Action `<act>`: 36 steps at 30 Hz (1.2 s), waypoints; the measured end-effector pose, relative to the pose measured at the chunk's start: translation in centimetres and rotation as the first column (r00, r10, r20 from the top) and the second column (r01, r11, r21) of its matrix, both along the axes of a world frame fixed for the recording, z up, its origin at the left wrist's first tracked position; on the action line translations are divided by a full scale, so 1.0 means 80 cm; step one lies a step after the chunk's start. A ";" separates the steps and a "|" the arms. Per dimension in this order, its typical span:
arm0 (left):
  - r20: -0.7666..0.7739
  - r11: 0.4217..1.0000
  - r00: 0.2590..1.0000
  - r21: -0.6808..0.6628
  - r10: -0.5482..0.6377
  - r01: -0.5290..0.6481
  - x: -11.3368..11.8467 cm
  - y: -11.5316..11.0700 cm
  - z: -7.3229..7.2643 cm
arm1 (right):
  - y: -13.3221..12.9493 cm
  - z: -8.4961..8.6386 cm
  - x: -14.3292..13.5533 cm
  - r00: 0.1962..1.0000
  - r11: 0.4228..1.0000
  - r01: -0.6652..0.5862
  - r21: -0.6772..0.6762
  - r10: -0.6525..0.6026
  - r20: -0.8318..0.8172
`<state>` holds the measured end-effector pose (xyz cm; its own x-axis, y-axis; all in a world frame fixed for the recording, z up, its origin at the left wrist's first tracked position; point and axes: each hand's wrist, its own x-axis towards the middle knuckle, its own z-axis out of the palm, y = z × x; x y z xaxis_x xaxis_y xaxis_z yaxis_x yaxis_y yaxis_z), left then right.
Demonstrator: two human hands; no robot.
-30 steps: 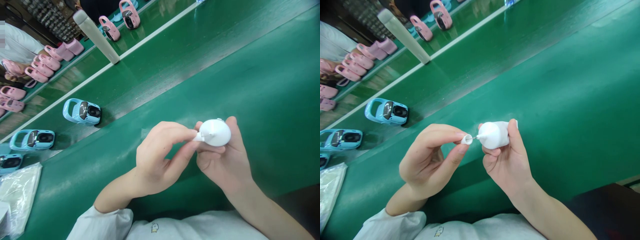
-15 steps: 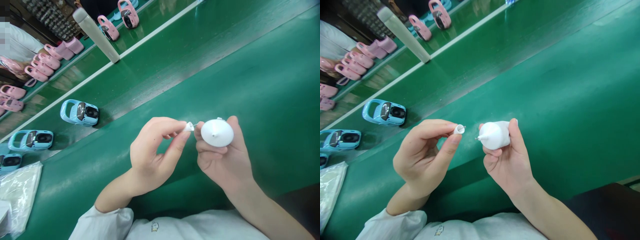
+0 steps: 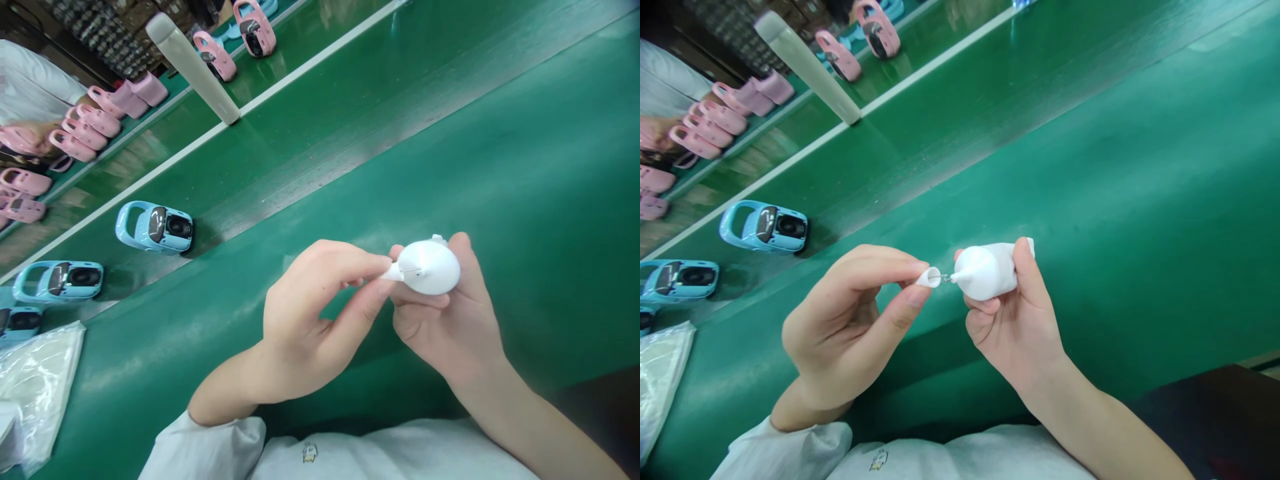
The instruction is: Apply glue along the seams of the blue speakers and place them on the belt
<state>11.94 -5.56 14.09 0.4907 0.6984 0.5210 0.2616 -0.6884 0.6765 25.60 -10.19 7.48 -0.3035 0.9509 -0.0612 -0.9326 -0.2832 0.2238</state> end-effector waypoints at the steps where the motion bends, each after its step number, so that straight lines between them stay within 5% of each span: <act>1: 0.002 1.000 1.000 -0.013 -0.006 0.006 0.000 0.001 0.000 | 0.000 0.000 0.000 1.000 1.000 -0.002 0.000 0.002 0.002; 13: -0.042 0.984 0.994 -0.148 -0.101 0.094 -0.006 0.015 0.005 | 0.001 0.002 0.002 0.993 0.999 -0.020 -0.051 0.025 0.117; 28: 0.021 0.897 0.959 -0.350 -0.282 0.271 -0.026 0.026 0.006 | 0.003 -0.003 0.003 0.979 0.994 -0.012 -0.108 0.034 0.202; 36: 0.112 0.870 0.994 -0.488 -0.014 0.067 -0.039 0.019 -0.017 | 0.008 0.004 0.005 0.973 0.953 -0.013 -0.301 0.081 0.214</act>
